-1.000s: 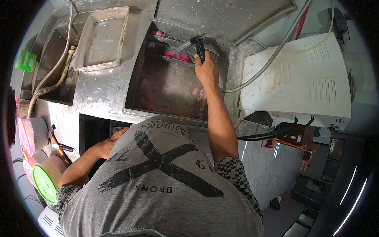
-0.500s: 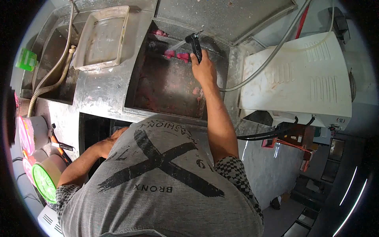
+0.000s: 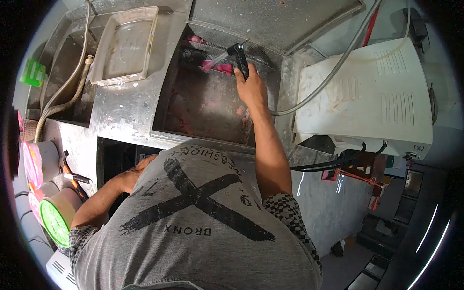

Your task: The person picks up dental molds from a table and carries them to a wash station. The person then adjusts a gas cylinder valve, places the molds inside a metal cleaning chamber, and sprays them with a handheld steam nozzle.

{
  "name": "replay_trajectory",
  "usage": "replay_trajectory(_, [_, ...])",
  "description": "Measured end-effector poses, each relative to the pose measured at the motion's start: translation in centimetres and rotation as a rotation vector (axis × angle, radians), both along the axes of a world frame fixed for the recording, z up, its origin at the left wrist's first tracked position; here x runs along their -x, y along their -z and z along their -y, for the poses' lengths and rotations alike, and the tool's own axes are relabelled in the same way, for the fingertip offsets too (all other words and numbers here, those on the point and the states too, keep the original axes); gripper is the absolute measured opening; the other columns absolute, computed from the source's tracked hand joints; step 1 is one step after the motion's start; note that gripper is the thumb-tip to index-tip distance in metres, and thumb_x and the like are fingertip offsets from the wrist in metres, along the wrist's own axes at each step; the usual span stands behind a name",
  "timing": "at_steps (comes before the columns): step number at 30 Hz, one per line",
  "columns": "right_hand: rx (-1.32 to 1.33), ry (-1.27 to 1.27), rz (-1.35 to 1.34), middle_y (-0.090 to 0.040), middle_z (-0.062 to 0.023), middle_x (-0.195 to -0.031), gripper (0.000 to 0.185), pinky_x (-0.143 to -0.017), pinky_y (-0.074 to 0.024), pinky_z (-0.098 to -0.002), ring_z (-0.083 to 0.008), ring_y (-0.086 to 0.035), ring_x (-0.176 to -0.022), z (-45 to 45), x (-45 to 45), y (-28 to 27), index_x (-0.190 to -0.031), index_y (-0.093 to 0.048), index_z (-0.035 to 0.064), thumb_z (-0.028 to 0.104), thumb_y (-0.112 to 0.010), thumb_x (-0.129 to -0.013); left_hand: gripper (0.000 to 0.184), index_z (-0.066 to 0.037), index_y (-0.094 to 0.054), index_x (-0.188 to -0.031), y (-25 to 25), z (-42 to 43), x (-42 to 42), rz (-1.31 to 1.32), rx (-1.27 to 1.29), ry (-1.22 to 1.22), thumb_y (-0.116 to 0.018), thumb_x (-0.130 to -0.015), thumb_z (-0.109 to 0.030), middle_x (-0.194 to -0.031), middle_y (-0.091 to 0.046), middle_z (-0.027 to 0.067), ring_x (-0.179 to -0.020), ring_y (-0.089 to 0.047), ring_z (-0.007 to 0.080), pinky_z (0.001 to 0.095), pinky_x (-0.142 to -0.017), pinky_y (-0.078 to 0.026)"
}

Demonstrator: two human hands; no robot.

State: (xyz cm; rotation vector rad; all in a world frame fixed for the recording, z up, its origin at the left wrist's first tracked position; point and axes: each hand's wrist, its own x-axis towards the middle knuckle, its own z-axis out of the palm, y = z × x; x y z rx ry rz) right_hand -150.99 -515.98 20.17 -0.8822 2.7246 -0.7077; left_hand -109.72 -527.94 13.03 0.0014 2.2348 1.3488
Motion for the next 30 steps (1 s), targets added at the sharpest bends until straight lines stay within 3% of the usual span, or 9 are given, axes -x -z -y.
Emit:
replay_trajectory(9, [0.006, 0.012, -0.002, -0.066, -0.0219, -0.099, 0.039, -0.081, -0.0479, -0.0490, -0.0434, -0.062, -0.096, -0.4, 0.0, -0.2, -0.116, -0.053, 0.0099, 0.041, -0.053, -0.093, 0.125, -0.022, -0.002, -0.152, -1.0, -0.2, 0.2, 0.067, 0.029, -0.017, -0.084, -0.060, -0.038, -0.153, -0.009, 0.0197, -0.142, -0.016, 0.0390, 0.0481, -0.115, -0.025])
replay_trajectory(11, [0.019, 0.016, -0.026, -0.066, -0.0221, -0.099, 0.039, -0.080, -0.0478, -0.0491, -0.0433, -0.062, -0.096, -0.4, 0.3, -0.1, -0.116, -0.053, 0.0103, 0.041, -0.053, -0.093, 0.128, -0.015, -0.009, -0.152, -0.7, -0.1, 0.1, 0.036, 0.024, -0.015, -0.087, -0.054, -0.042, -0.154, -0.009, 0.0209, -0.142, -0.015, 0.0406, 0.0484, -0.116, -0.021])
replay_trajectory(15, [-0.018, 0.043, -0.036, -0.067, -0.0225, -0.098, 0.039, -0.080, -0.0483, -0.0492, -0.0432, -0.063, -0.095, -0.7, 0.9, -0.4, -0.118, -0.053, 0.0113, 0.041, -0.054, -0.093, 0.130, -0.015, -0.009, -0.152, -0.6, -0.1, 0.0, 0.015, -0.015, -0.034, -0.087, -0.051, -0.042, -0.154, -0.009, 0.0217, -0.142, -0.016, 0.0418, 0.0500, -0.115, -0.021])
replay_trajectory(21, [-0.087, 0.099, -0.086, -0.067, -0.0230, -0.100, 0.043, -0.080, -0.0486, -0.0493, -0.0434, -0.063, -0.095, -2.1, 1.4, -1.0, -0.123, -0.051, 0.0113, 0.042, -0.052, -0.094, 0.131, -0.016, -0.009, -0.151, -0.4, -0.2, 0.0, -0.003, -0.030, -0.038, -0.088, -0.050, -0.040, -0.153, -0.010, 0.0214, -0.141, -0.016, 0.0413, 0.0512, -0.113, -0.025])
replay_trajectory(23, [-0.130, 0.133, -0.057, -0.066, -0.0231, -0.101, 0.044, -0.081, -0.0485, -0.0495, -0.0434, -0.063, -0.096, -2.3, 1.4, -1.2, -0.124, -0.050, 0.0110, 0.042, -0.051, -0.094, 0.128, -0.026, -0.007, -0.152, -1.1, -0.2, 0.2, 0.005, -0.033, -0.048, -0.088, -0.053, -0.034, -0.153, -0.011, 0.0199, -0.141, -0.017, 0.0403, 0.0504, -0.113, -0.026])
replay_trajectory(30, [-0.132, 0.172, -0.113, -0.066, -0.0234, -0.102, 0.046, -0.082, -0.0478, -0.0504, -0.0438, -0.062, -0.097, -3.1, 1.5, -0.8, -0.126, -0.049, 0.0094, 0.043, -0.050, -0.094, 0.129, -0.023, -0.007, -0.152, -0.1, -0.4, -0.5, 0.011, -0.007, -0.056, -0.087, -0.052, -0.040, -0.153, -0.011, 0.0208, -0.139, -0.019, 0.0428, 0.0502, -0.113, -0.027])
